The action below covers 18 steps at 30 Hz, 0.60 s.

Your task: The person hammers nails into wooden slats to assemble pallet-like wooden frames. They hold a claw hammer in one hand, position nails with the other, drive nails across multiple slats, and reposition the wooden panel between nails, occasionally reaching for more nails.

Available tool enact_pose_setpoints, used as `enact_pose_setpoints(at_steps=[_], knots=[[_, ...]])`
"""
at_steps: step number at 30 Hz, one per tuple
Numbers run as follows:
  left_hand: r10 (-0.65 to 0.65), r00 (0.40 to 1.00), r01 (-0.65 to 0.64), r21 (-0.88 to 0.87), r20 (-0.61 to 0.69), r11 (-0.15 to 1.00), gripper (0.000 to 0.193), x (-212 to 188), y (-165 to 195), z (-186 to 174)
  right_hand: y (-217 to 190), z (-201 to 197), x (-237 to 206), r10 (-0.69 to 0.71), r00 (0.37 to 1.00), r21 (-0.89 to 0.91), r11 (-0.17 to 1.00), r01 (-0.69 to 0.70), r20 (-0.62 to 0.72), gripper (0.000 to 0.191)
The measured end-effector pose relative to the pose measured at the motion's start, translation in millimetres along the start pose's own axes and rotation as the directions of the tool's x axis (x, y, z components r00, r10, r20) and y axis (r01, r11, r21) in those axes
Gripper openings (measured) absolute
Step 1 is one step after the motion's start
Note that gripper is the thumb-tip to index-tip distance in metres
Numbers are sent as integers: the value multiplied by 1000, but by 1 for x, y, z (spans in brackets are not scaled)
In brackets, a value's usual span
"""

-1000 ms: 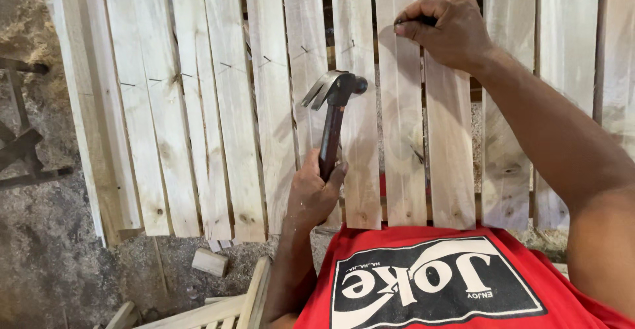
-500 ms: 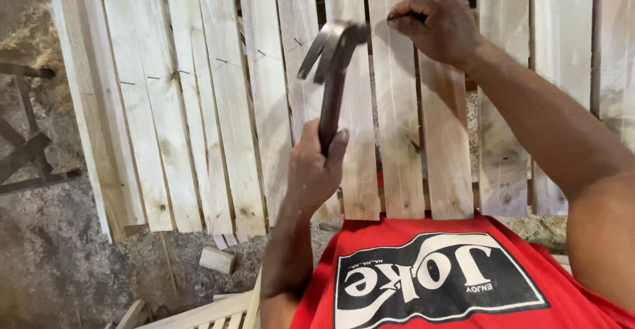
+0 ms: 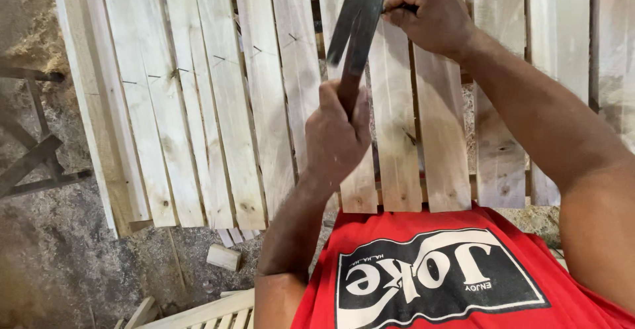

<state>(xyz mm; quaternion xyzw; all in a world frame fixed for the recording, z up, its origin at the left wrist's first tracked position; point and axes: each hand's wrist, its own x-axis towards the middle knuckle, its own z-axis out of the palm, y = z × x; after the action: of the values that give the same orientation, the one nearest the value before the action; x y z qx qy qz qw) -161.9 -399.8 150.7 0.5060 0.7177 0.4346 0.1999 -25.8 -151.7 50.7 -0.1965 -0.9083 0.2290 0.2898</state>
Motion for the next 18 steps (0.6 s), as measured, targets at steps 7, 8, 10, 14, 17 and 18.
enact_pose_setpoints(at_steps=[7,8,10,14,17,18], knots=[[-259,959,252,68,116,965,30,-8,-31,4,-5,-4,3,166,986,82,983,-166,8,15],[-243,966,239,55,93,970,31,-20,-32,3,-4,-5,2,260,965,155,952,-263,42,18],[-250,965,247,47,72,968,31,-32,-36,5,8,-16,0,400,904,407,808,-425,151,24],[-268,959,260,90,89,961,29,-51,-34,14,40,-43,-13,482,832,906,162,-392,274,12],[-354,930,344,103,102,933,32,-57,-29,23,51,-67,-30,459,828,901,117,-417,323,16],[-407,906,397,106,114,912,33,-58,-27,26,51,-74,-34,495,804,884,137,-447,330,19]])
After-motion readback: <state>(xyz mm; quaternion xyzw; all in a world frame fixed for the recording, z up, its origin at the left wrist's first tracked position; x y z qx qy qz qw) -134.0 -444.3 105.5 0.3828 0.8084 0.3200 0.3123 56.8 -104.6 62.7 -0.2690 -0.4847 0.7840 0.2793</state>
